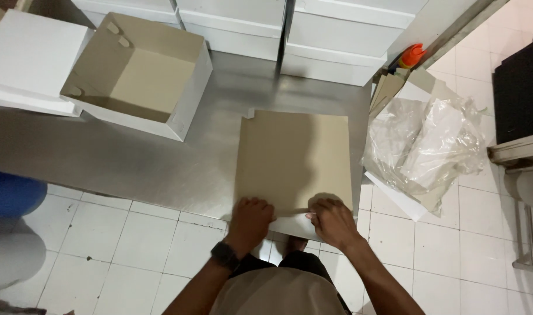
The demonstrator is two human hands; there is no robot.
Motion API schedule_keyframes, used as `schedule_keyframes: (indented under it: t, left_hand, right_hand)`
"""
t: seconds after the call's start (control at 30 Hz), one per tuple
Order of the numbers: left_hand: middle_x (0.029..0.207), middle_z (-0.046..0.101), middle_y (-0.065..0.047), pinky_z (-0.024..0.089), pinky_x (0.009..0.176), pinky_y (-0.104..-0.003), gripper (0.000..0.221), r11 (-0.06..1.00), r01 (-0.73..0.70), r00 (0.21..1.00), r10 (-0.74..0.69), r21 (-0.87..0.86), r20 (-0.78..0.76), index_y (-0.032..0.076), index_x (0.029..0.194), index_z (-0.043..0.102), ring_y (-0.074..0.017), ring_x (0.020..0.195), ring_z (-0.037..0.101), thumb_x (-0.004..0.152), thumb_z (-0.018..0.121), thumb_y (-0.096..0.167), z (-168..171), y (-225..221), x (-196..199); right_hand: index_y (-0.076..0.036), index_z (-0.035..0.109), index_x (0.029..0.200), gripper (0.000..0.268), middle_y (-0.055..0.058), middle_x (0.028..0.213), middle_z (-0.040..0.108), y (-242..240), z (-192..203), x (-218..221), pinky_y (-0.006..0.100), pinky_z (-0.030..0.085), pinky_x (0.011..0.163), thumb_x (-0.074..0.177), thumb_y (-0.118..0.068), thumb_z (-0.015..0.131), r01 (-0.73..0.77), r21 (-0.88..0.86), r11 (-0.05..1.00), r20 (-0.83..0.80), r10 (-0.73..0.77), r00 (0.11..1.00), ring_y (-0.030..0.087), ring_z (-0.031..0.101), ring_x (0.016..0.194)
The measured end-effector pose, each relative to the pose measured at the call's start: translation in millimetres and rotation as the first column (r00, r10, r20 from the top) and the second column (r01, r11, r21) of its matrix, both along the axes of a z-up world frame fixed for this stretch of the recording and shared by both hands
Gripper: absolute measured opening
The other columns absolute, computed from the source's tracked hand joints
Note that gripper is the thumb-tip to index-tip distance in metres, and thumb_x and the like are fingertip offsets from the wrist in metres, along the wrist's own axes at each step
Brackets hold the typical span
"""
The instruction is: Folding flat cardboard sheets into boxes and stacking them on a table
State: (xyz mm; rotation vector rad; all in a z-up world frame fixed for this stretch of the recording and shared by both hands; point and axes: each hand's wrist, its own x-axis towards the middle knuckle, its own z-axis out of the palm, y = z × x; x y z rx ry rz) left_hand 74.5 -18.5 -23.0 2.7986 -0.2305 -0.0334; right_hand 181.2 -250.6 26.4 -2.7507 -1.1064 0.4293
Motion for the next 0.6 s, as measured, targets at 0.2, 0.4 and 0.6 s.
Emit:
schedule_keyframes:
  t: [0.2, 0.4, 0.6]
  left_hand:
    - [0.093, 0.068, -0.007, 0.048, 0.079, -0.043, 0.018, 1.0, 0.011, 0.987, -0.011, -0.001, -0.163, 0.014, 0.107, 0.07, -0.0282, 0.094, 0.068, 0.1, 0.058, 0.025, 2.8, 3.7, 19.3]
    - [0.096, 0.066, -0.007, 0.049, 0.085, -0.046, 0.02, 0.997, -0.056, 0.987, 0.047, -0.054, -0.153, 0.014, 0.098, 0.064, -0.0306, 0.097, 0.066, 0.099, 0.063, 0.034, 48.0, 7.3, 37.5]
    - [0.101, 0.06, -0.008, 0.046, 0.089, -0.047, 0.022, 0.999, -0.016, 0.999, 0.017, 0.043, -0.035, 0.013, 0.099, 0.061, -0.0312, 0.105, 0.06, 0.094, 0.07, 0.033, 11.6, 1.3, 38.4]
  right_hand:
    - [-0.018, 0.064, 0.127, 0.037, 0.008, 0.099, 0.075, 11.9, 22.3, 11.2, 0.049, 0.057, 0.088, 0.096, -0.038, 0.062, 0.072, -0.098, 0.993, -0.189, -0.089, 0.978, 0.033, 0.073, 0.101]
    - [-0.017, 0.067, 0.123, 0.051, 0.006, 0.112, 0.059, 5.6, -8.1, 20.9, 0.047, 0.056, 0.09, 0.084, -0.049, 0.075, 0.035, 0.073, 0.997, -0.109, -0.027, 0.994, 0.035, 0.066, 0.104]
    - [-0.019, 0.068, 0.124, 0.059, 0.003, 0.117, 0.054, 9.3, -9.9, 24.1, 0.042, 0.045, 0.096, 0.082, -0.06, 0.069, -0.003, 0.09, 0.996, -0.066, 0.009, 0.998, 0.028, 0.054, 0.11]
